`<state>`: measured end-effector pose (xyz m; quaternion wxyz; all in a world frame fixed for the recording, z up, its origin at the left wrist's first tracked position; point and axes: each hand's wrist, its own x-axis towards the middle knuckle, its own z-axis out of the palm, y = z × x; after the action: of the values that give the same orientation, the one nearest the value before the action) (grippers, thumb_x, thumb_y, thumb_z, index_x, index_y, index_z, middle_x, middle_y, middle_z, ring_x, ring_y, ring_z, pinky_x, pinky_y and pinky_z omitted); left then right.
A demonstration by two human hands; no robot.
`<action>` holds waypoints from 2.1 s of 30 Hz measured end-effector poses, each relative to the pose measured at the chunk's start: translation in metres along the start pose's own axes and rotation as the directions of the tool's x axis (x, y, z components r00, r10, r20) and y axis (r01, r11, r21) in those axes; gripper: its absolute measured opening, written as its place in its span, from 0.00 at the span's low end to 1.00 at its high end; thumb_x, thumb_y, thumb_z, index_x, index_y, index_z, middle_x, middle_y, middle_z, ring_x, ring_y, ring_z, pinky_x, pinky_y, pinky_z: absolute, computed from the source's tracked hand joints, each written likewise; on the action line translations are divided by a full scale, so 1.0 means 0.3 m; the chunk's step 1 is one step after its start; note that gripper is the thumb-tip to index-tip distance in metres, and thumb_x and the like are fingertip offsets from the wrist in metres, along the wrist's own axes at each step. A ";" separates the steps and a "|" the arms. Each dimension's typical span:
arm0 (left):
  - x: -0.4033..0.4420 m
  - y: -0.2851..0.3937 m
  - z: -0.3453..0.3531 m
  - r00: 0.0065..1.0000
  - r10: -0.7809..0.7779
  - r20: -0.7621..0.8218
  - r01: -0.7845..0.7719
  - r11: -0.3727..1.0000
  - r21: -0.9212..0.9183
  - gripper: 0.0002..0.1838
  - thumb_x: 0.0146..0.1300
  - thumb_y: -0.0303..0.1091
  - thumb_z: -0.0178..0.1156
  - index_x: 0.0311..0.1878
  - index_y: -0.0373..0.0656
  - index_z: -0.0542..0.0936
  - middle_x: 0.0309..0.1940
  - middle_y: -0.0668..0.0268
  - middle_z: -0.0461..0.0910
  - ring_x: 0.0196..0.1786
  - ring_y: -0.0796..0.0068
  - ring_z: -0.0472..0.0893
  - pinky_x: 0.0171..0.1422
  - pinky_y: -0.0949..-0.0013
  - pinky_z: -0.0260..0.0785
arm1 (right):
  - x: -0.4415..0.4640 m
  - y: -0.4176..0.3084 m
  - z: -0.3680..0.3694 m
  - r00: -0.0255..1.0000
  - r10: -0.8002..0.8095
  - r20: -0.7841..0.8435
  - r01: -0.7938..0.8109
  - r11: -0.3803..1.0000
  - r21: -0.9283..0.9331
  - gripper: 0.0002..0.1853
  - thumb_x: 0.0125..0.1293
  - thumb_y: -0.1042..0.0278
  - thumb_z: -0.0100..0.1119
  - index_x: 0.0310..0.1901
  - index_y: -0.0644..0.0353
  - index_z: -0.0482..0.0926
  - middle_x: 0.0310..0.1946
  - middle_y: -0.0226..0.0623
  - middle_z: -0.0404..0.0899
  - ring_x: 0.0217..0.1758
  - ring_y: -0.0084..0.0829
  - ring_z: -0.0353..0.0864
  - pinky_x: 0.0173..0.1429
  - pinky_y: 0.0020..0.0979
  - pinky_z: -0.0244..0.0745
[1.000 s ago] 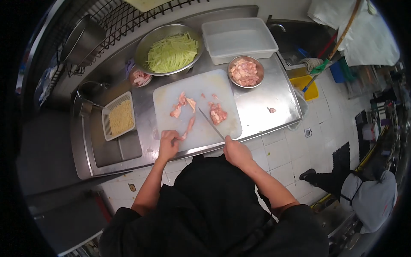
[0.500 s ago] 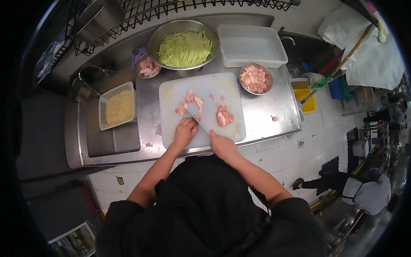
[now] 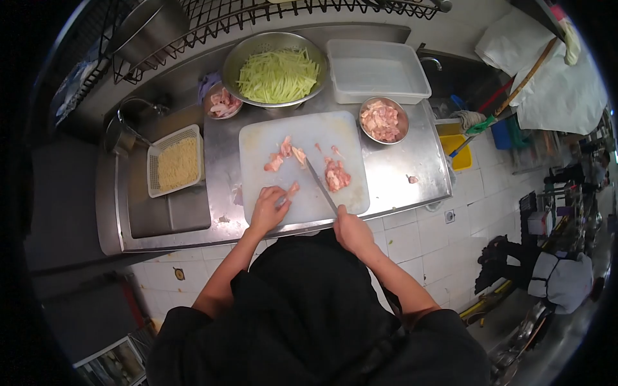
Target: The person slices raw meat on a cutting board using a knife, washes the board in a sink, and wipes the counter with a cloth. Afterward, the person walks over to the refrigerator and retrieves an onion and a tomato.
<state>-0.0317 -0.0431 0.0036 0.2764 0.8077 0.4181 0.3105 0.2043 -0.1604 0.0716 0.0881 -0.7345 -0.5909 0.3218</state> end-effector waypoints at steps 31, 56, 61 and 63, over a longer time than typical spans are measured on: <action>0.431 -0.051 0.112 0.977 0.178 0.117 -0.213 0.824 0.524 0.13 0.59 0.34 0.58 0.45 0.41 0.82 0.52 0.59 0.76 0.60 0.58 0.70 0.63 0.53 0.59 | -0.048 0.040 0.041 0.988 0.064 -0.143 -0.027 0.969 0.247 0.10 0.69 0.69 0.49 0.42 0.68 0.67 0.27 0.66 0.77 0.34 0.66 0.78 0.41 0.59 0.71; 0.225 -0.022 0.157 0.937 0.294 0.190 -0.312 0.947 0.071 0.07 0.54 0.25 0.63 0.37 0.36 0.82 0.41 0.58 0.80 0.48 0.57 0.78 0.53 0.61 0.74 | 0.164 -0.069 0.093 0.994 -0.037 -0.107 0.042 0.998 0.042 0.09 0.64 0.73 0.46 0.44 0.67 0.66 0.30 0.62 0.80 0.37 0.62 0.81 0.42 0.58 0.74; 0.227 -0.018 0.150 0.938 0.294 0.185 -0.313 0.946 0.085 0.07 0.54 0.25 0.63 0.37 0.36 0.83 0.43 0.58 0.81 0.48 0.57 0.78 0.54 0.61 0.74 | 0.289 0.009 0.124 0.971 -0.136 -0.195 0.162 0.979 0.123 0.12 0.64 0.72 0.48 0.46 0.68 0.66 0.31 0.65 0.80 0.38 0.62 0.81 0.44 0.59 0.73; 0.228 -0.036 0.146 0.917 0.305 0.258 -0.340 0.935 0.102 0.07 0.54 0.25 0.63 0.37 0.37 0.83 0.43 0.58 0.81 0.49 0.57 0.78 0.55 0.61 0.73 | 0.243 0.046 0.117 0.948 -0.203 -0.246 0.245 0.957 0.156 0.13 0.64 0.71 0.48 0.46 0.69 0.66 0.31 0.65 0.79 0.38 0.62 0.81 0.45 0.60 0.73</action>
<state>0.0263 0.0121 -0.0143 0.2099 0.9149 0.2641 0.2218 0.2021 -0.1059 0.0104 0.2588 -0.6829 -0.6245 0.2769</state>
